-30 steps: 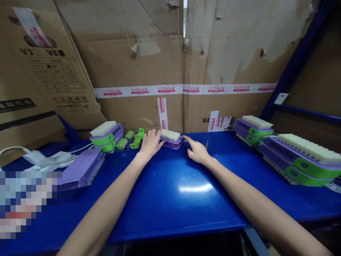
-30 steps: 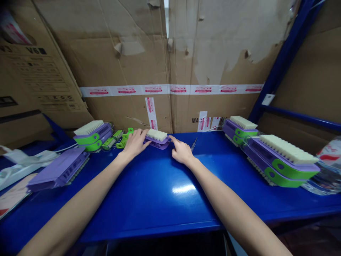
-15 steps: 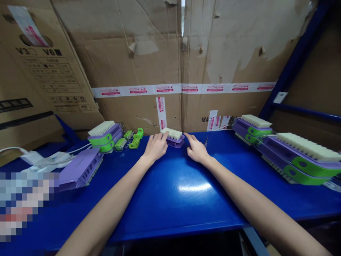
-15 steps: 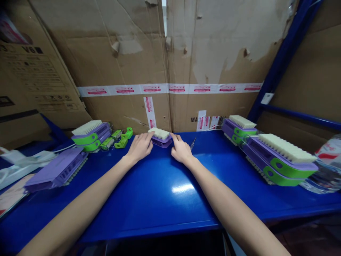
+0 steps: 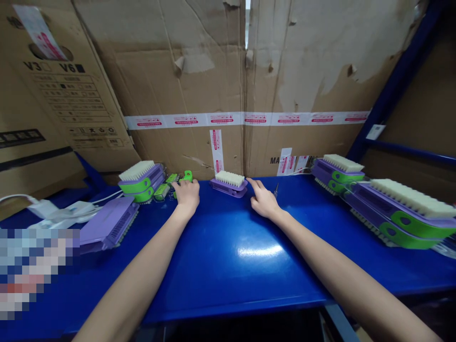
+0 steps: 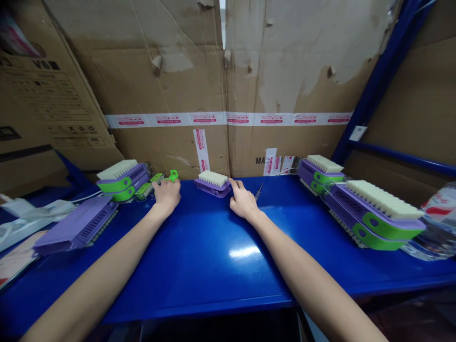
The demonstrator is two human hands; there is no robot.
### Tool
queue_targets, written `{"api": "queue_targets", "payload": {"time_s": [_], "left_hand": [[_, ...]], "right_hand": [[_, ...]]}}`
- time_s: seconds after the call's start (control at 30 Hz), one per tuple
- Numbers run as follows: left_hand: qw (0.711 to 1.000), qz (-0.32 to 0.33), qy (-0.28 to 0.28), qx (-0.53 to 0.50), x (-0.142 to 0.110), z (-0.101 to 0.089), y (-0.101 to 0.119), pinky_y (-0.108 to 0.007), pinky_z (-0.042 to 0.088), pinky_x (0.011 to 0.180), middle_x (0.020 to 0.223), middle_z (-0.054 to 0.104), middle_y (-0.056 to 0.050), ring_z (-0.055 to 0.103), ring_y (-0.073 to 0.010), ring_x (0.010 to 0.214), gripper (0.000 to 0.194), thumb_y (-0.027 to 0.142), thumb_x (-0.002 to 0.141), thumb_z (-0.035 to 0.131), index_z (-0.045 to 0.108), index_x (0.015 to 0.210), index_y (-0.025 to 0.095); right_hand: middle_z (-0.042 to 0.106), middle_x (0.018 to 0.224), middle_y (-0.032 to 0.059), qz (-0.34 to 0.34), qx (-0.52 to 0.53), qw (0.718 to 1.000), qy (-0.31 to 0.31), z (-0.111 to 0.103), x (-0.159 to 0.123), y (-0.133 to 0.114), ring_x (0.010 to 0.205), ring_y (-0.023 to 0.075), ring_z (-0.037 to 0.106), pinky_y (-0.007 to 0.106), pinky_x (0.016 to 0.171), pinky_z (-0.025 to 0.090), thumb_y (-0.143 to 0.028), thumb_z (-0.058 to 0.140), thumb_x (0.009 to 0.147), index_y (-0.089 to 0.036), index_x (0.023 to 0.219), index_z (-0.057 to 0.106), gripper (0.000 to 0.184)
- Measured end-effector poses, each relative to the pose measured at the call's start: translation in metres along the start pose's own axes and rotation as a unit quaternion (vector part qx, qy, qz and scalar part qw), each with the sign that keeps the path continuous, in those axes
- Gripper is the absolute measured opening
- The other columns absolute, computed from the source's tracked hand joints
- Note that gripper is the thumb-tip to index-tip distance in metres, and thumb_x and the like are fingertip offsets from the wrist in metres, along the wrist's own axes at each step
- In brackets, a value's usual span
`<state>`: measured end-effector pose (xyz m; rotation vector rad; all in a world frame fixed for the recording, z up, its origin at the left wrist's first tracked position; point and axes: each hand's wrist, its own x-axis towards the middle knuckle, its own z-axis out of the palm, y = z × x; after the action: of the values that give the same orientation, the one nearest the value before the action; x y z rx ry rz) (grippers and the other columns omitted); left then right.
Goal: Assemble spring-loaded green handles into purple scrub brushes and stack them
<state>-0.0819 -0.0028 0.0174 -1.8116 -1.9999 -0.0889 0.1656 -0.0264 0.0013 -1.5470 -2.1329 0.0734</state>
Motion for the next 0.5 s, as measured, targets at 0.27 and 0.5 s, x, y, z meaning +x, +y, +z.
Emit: {"api": "queue_targets", "payload": {"time_s": [0.27,0.5], "left_hand": [[0.999,0.039,-0.01,-0.009,-0.001,-0.006,0.002,-0.047,0.032,0.086,0.103,0.063,-0.023,0.057,-0.0325,0.098,0.037,0.008,0.073,0.045,0.059,0.107,0.009],[0.991,0.116,-0.035,-0.065,-0.006,-0.016,0.016,-0.041,0.039,0.084,0.105,0.063,-0.019,0.059,-0.0295,0.099,0.04,0.009,0.078,0.04,0.053,0.115,0.011]], "right_hand": [[0.042,0.139,0.0105,-0.001,-0.008,1.0,-0.001,0.0,-0.001,-0.001,0.109,0.0279,0.058,0.04,0.092,0.048,-0.012,0.04,0.074,-0.02,0.143,0.029,0.071],[0.043,0.139,0.0104,-0.003,0.0,1.0,0.003,0.0,0.0,-0.001,0.11,0.0281,0.058,0.039,0.093,0.047,-0.012,0.04,0.073,-0.02,0.143,0.03,0.071]]}}
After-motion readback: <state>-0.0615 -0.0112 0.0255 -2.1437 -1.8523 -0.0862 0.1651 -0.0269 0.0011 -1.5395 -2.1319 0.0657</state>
